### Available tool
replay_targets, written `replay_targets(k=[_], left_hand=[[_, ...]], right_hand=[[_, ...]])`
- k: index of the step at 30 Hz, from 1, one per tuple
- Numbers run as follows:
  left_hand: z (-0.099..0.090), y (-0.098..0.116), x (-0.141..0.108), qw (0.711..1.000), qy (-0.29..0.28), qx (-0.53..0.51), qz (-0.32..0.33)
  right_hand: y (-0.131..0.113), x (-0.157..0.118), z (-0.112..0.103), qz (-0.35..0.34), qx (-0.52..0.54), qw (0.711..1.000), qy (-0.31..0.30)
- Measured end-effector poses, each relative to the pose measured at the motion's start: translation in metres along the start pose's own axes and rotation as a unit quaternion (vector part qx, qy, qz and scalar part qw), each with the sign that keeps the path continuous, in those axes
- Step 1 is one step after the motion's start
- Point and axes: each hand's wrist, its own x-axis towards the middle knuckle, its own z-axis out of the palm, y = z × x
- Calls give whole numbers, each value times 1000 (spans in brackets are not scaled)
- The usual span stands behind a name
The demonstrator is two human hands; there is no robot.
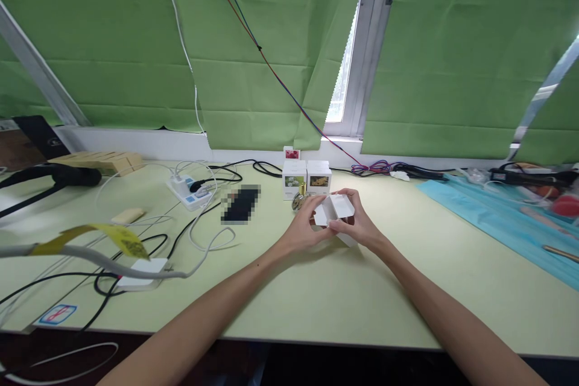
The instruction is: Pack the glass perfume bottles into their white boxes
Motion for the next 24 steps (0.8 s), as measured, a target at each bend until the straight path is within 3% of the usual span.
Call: replay_targets(k=[17,24], left_hand=[[-7,3,1,998,-16,-51,-44],[-7,-7,5,992,-23,-111,-59]], right_hand=[[-8,-1,-5,39,-18,998,-39],[-1,1,-6,13,-42,999,-23]])
